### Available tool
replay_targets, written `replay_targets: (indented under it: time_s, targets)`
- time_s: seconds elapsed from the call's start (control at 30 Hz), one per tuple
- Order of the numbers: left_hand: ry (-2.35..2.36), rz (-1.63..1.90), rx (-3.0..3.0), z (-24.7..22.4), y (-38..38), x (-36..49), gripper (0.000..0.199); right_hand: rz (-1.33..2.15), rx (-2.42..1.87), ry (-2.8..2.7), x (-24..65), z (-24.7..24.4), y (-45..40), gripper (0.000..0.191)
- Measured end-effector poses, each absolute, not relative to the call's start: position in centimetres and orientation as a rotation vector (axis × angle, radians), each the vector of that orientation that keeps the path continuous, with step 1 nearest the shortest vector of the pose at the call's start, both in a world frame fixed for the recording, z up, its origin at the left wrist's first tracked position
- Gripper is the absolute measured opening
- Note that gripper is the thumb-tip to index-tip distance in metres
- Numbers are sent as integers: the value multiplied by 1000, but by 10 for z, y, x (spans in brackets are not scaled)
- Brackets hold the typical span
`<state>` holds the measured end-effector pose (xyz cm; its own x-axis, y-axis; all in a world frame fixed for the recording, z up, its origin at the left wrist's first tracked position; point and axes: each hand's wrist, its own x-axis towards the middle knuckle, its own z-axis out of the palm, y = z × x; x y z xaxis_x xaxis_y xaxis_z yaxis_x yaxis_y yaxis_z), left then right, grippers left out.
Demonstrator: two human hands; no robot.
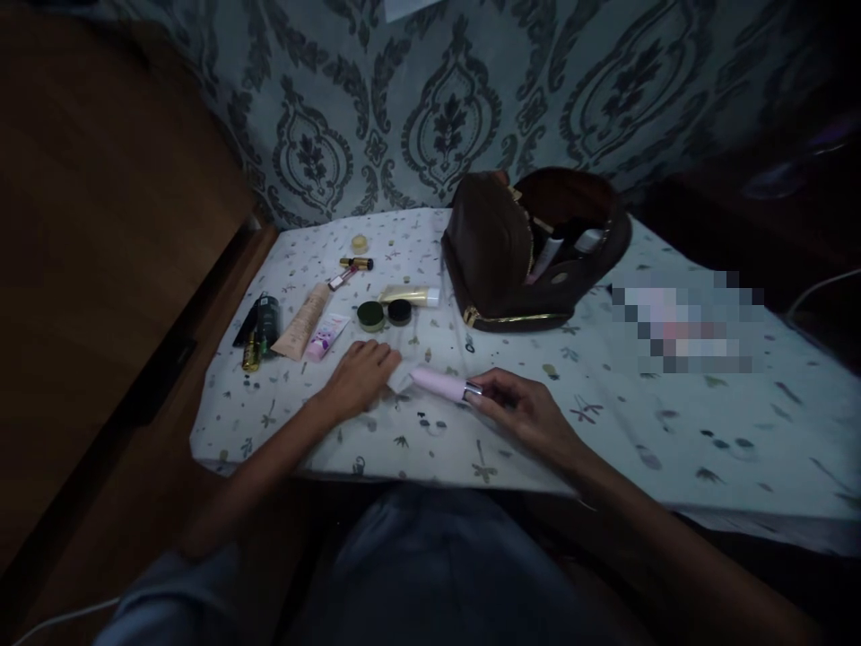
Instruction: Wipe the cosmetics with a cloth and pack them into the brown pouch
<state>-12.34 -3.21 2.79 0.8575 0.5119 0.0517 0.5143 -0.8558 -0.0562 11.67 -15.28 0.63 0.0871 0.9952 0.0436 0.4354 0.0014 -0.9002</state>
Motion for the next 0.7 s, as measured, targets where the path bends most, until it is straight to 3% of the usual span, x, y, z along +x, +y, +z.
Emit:
replay_targets:
  time_s: [0.07,0.27,0.43,0.7]
  targets:
    - [-942,-218,-3088,26,-20,-134,8,907,-1532,-1431,117,8,-153,33]
    - [-1598,-1151,-3405,18,-15,-126,37,1062,-1470,-1220,119,14,-155,37]
    - [-1980,-1751,-2971,26,-21,-98,42,1145,-1390,-1152,115,22,-159,40]
    - [-2612,-2338,-2333,32,-20,-38,48,997,-1352,-1090,93,20,-162,41]
